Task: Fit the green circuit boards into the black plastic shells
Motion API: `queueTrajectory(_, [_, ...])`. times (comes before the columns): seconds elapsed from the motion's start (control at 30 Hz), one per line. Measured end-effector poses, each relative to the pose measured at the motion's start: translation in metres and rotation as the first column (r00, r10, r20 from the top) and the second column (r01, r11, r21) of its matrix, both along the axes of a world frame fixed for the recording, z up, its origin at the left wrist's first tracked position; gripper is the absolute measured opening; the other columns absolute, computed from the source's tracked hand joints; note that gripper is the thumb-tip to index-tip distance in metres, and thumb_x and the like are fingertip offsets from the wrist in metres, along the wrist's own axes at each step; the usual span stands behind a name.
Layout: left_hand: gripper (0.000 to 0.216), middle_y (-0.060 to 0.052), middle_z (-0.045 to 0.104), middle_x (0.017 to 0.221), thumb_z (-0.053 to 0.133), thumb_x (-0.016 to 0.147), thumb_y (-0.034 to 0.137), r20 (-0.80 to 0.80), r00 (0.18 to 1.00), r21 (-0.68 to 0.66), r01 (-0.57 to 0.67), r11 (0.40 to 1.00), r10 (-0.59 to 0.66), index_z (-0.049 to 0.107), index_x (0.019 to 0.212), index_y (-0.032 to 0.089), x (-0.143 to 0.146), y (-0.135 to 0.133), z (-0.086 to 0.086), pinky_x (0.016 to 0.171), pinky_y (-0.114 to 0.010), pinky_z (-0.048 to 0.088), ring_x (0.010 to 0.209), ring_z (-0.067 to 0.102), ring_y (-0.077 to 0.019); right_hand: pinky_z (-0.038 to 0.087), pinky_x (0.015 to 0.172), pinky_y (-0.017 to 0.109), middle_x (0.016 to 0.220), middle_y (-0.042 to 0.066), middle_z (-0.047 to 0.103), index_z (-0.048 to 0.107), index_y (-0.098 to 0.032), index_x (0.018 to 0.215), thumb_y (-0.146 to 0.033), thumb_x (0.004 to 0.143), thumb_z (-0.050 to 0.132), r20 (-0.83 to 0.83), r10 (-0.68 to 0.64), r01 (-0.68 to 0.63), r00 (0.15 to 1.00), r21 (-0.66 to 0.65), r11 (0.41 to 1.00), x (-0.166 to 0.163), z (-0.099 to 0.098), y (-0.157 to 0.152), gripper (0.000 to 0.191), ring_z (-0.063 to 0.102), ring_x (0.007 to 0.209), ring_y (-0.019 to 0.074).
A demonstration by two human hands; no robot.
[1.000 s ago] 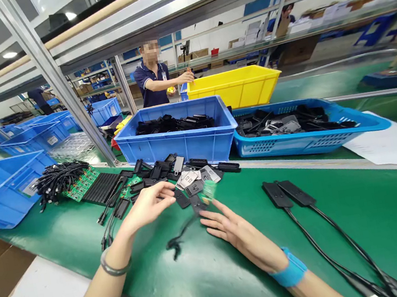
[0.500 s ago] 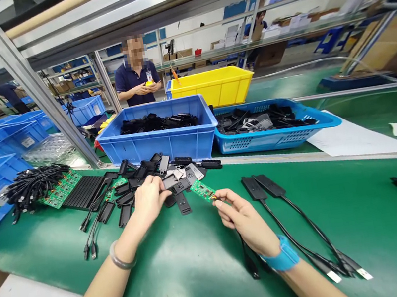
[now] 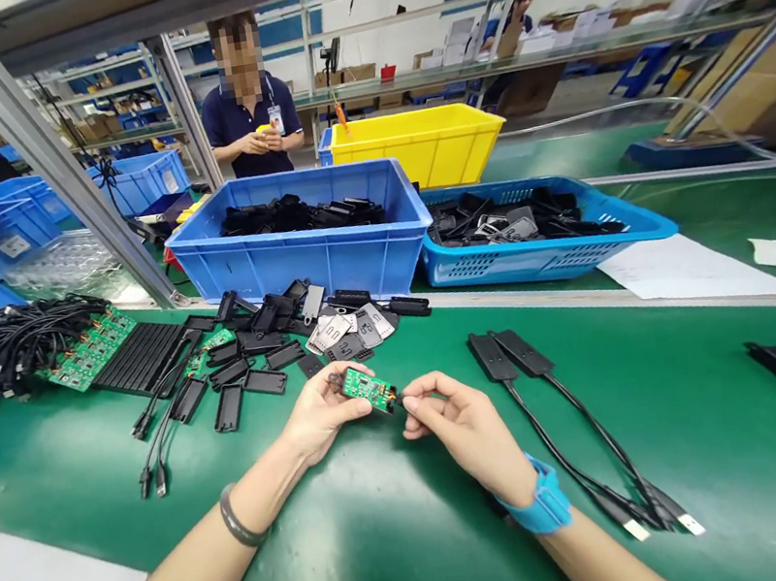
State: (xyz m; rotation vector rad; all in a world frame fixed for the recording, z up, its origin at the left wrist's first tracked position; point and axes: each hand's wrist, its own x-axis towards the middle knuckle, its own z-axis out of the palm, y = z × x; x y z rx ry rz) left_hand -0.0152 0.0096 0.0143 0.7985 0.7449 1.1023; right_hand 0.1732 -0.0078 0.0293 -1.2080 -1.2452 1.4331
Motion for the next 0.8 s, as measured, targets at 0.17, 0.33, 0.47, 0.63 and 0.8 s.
queueTrajectory(0.17, [0.052,-0.010,0.066,0.116,0.080,0.070,0.018,0.099,0.992,-0.057,0.085,0.995,-0.079,0.057,0.117,0.020,0.002,-0.004,-0.003,0.090,-0.039,0.050,0.098,0.066,-0.0204,0.059,0.061,0.031,0.064,0.000,0.064,0.058,-0.019,0.082,-0.054,0.066,0.077,-0.035,-0.002,0.000,0.999,-0.071,0.998,-0.002,-0.002,-0.001,0.043,0.065,0.056,0.0152])
queueTrajectory(0.33, [0.045,-0.011,0.068,0.113,0.076,0.075,0.024,0.055,0.997,-0.063,0.049,0.997,-0.045,0.057,0.115,0.017,0.007,-0.006,-0.004,0.087,-0.035,0.051,0.097,0.067,-0.0203,0.058,0.059,0.029,0.062,-0.001,0.063,0.056,-0.018,0.081,-0.053,0.063,0.080,-0.065,-0.001,-0.007,0.998,-0.125,0.992,-0.006,-0.006,-0.001,0.046,0.065,0.055,0.0145])
queueTrajectory(0.47, [0.038,-0.010,0.072,0.098,0.073,0.077,0.035,-0.060,0.995,-0.050,-0.083,0.995,0.080,0.058,0.105,0.014,0.013,-0.007,-0.005,0.078,-0.033,0.053,0.086,0.069,-0.0199,0.056,0.055,0.027,0.062,-0.002,0.062,0.054,-0.018,0.079,-0.051,0.063,0.080,-0.082,0.021,-0.034,0.996,-0.151,0.988,-0.010,-0.011,-0.001,0.045,0.064,0.052,0.0130])
queueTrajectory(0.63, [0.036,-0.010,0.073,0.091,0.069,0.079,0.040,-0.209,0.964,0.094,-0.149,0.984,0.165,0.056,0.100,0.013,0.015,-0.010,-0.005,0.075,-0.032,0.054,0.080,0.070,-0.0196,0.046,0.039,0.022,0.060,-0.005,0.058,0.053,-0.019,0.079,-0.056,0.067,0.073,0.009,0.125,-0.122,0.992,-0.164,0.979,-0.015,-0.020,-0.005,0.043,0.059,0.044,0.0122])
queueTrajectory(0.8, [0.034,-0.009,0.073,0.089,0.066,0.082,0.041,-0.283,0.939,0.197,-0.145,0.969,0.198,0.053,0.100,0.015,0.014,-0.011,-0.006,0.079,-0.034,0.054,0.081,0.070,-0.0196,0.037,0.042,0.021,0.051,-0.003,0.055,0.057,-0.018,0.067,-0.048,0.077,0.064,0.277,0.181,-0.186,0.944,-0.007,0.982,-0.013,-0.026,-0.006,0.033,0.048,0.042,0.0094])
